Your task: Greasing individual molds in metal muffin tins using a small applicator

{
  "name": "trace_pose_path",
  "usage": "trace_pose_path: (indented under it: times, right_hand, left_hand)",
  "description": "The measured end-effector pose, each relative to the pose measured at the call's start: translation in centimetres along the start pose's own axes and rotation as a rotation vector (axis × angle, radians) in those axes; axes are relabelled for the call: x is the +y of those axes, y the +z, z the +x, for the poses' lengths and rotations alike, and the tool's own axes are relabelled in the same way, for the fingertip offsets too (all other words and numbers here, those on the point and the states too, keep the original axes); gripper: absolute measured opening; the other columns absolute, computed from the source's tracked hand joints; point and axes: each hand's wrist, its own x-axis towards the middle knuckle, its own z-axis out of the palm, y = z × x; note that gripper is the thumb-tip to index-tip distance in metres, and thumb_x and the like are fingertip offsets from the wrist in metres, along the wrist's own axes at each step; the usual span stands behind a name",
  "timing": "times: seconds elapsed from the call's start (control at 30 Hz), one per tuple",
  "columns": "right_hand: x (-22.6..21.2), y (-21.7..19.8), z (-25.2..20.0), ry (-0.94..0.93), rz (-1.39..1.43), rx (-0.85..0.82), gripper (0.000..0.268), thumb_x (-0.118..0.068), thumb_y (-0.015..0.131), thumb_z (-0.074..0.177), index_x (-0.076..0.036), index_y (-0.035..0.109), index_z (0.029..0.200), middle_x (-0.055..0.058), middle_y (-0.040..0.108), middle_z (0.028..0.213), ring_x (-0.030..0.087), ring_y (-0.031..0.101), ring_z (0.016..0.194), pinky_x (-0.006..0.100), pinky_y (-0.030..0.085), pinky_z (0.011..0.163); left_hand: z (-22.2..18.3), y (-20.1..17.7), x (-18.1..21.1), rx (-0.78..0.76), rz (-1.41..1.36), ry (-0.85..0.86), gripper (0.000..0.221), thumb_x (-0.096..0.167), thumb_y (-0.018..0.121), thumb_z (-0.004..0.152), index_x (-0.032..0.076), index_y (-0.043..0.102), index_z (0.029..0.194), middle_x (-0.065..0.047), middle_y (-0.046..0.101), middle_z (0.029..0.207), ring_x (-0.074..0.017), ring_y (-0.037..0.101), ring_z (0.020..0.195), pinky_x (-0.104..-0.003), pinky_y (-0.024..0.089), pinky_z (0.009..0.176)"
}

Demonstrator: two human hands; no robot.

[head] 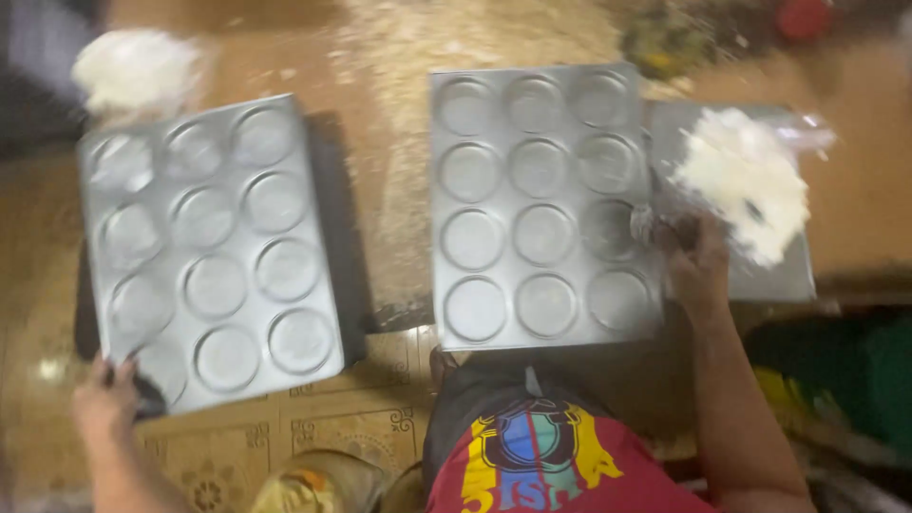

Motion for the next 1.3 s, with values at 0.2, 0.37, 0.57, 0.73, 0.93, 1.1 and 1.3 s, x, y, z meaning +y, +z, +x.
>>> trace_pose_path:
  times: [0.2, 0.37, 0.57, 0.73, 0.93, 1.1, 1.3]
  right_hand:
    - [15.6, -8.3, 2.9, -0.128, -0.286, 0.396, 0.014, -0.011, 0.074, 0.104, -0.003, 0.067, 0.114, 0.012, 0.069, 0.098, 0.029, 0.064, 0.085, 0.043, 0.05, 0.078]
    - [20.8, -9.3, 7.9, 0.124, -0.473, 0.218, 0.02, -0.013, 0.063, 0.101, -0.006, 0.066, 0.119, 0.015, 0.07, 0.107, 0.036, 0.064, 0.098, 0.052, 0.04, 0.09]
    - [20.0, -6.0, 9.5, 0.05, -0.771, 0.124, 0.042, -0.03, 0.079, 0.096, -0.01, 0.064, 0.13, 0.02, 0.054, 0.121, 0.042, 0.051, 0.115, 0.059, 0.038, 0.088]
    - [18.2, 4.0, 5.3, 0.014, -0.573, -0.322, 0.037, 0.001, 0.05, 0.102, -0.002, 0.06, 0.138, 0.026, 0.061, 0.131, 0.04, 0.054, 0.13, 0.054, 0.037, 0.103]
    - [16.7, 0.9, 5.5, 0.063, -0.508, -0.248, 0.044, -0.008, 0.072, 0.091, -0.019, 0.064, 0.132, 0.017, 0.067, 0.11, 0.038, 0.068, 0.107, 0.045, 0.052, 0.09]
    - [12.4, -2.8, 0.5, -0.651, -0.602, -0.07, 0.03, -0.029, 0.078, 0.093, -0.016, 0.077, 0.119, 0.008, 0.074, 0.111, 0.029, 0.069, 0.108, 0.044, 0.037, 0.108]
    - [1.4, 14.3, -3.4, -0.838, -0.484, -0.202, 0.018, -0.031, 0.069, 0.086, -0.019, 0.071, 0.1, 0.003, 0.067, 0.087, 0.024, 0.067, 0.088, 0.041, 0.045, 0.081]
  left_hand:
    - [-13.2, -6.1, 24.3, 0.71, -0.164, 0.583, 0.044, -0.006, 0.081, 0.105, -0.026, 0.062, 0.14, -0.047, 0.066, 0.123, -0.0589, 0.064, 0.109, -0.056, 0.049, 0.092]
    - [-21.9, -2.0, 41.7, 0.07, -0.602, 0.583, 0.06, -0.006, 0.064, 0.107, -0.008, 0.03, 0.157, -0.034, 0.038, 0.155, -0.0457, 0.041, 0.142, -0.05, 0.04, 0.111]
    - [-28.4, 2.8, 50.6, -0.361, -0.737, 0.379, 0.072, 0.007, 0.056, 0.102, -0.003, 0.014, 0.161, -0.043, 0.023, 0.158, -0.058, 0.023, 0.145, -0.072, 0.023, 0.118]
    - [-29.5, 3.7, 53.0, -0.409, -0.626, 0.219, 0.068, 0.031, 0.049, 0.108, 0.004, 0.021, 0.163, -0.032, 0.026, 0.163, -0.0477, 0.021, 0.151, -0.064, 0.016, 0.124]
    - [-25.6, 5.2, 51.7, -0.531, -0.653, 0.204, 0.091, 0.05, 0.069, 0.099, 0.018, 0.016, 0.165, -0.021, 0.029, 0.166, -0.0404, 0.025, 0.153, -0.058, 0.025, 0.123]
    - [-23.4, 10.0, 50.2, -0.451, -0.86, 0.285, 0.073, 0.031, 0.063, 0.106, 0.011, 0.024, 0.164, -0.024, 0.026, 0.167, -0.0409, 0.025, 0.153, -0.052, 0.021, 0.128]
    - [-21.3, 13.7, 48.8, -0.433, -0.894, 0.4, 0.073, 0.03, 0.063, 0.105, 0.002, 0.027, 0.162, -0.031, 0.032, 0.162, -0.044, 0.027, 0.152, -0.052, 0.019, 0.129]
